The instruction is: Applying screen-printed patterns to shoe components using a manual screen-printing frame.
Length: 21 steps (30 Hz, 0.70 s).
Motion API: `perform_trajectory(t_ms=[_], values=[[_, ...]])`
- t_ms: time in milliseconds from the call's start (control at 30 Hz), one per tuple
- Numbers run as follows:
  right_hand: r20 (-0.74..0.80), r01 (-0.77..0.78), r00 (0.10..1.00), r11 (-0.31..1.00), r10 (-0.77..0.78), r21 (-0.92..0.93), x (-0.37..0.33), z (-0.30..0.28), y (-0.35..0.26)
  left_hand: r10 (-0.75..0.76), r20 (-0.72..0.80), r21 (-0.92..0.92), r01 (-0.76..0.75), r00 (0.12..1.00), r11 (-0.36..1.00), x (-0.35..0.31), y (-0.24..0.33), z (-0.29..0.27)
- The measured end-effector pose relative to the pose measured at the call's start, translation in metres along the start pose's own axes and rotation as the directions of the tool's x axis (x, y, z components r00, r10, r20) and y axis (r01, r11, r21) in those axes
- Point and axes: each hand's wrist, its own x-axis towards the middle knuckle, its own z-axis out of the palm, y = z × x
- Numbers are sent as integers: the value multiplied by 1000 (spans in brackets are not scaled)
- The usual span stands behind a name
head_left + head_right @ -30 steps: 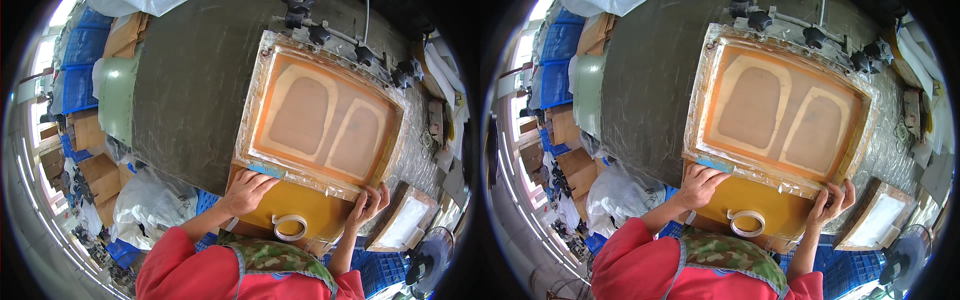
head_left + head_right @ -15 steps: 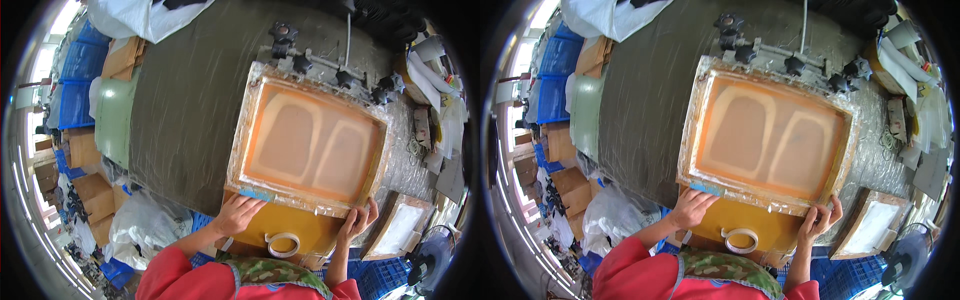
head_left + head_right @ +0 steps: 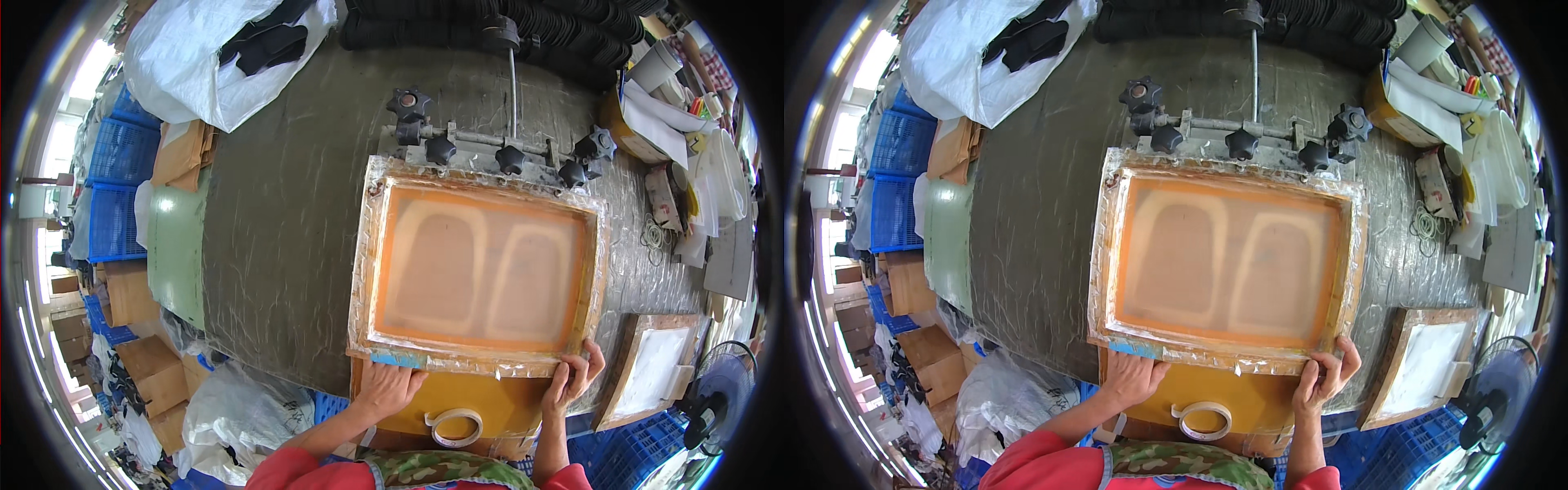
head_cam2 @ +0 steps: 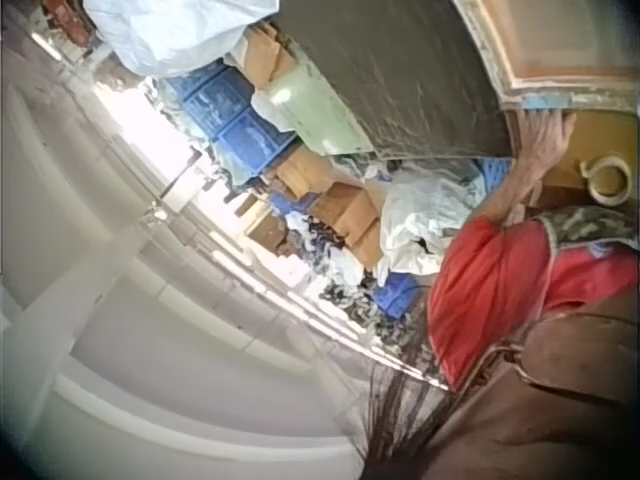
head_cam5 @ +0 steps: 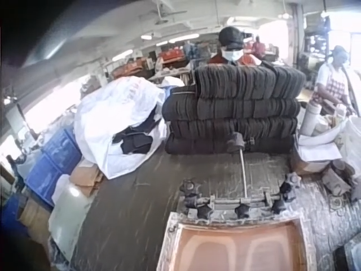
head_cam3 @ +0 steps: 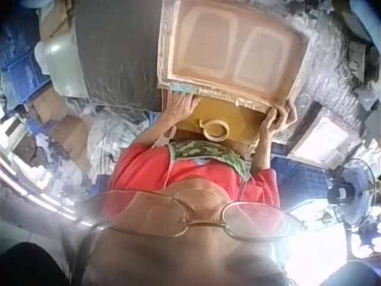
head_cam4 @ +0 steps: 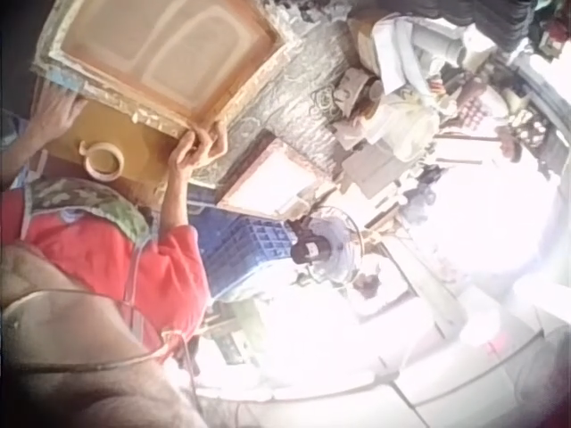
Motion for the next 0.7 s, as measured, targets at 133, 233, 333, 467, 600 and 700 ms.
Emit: perform_trajectory(t_ms=[133, 233, 333, 467, 600, 700], values=[[2, -10, 1000, 1000, 10, 10, 0, 1, -1, -67, -12, -3, 67, 998, 998, 2, 4, 0], [5, -14, 1000, 1000, 14, 14, 0, 1, -1, -47, -72, 61, 51, 996, 997, 5, 5, -3], [6, -7, 1000, 1000, 7, 12, 1, 2, -1, -30, -104, 91, 40, 994, 995, 5, 4, -2], [33, -4, 999, 1000, 4, 7, -1, 0, 1, -33, -99, 79, 41, 995, 996, 6, 4, -3], [32, 0, 999, 1000, 0, 9, -2, 1, 3, -44, -84, 80, 51, 995, 996, 6, 5, -4], [29, 2, 1000, 1000, -3, 21, -1, 1, 2, -33, -112, 88, 43, 993, 995, 7, 5, -5]])
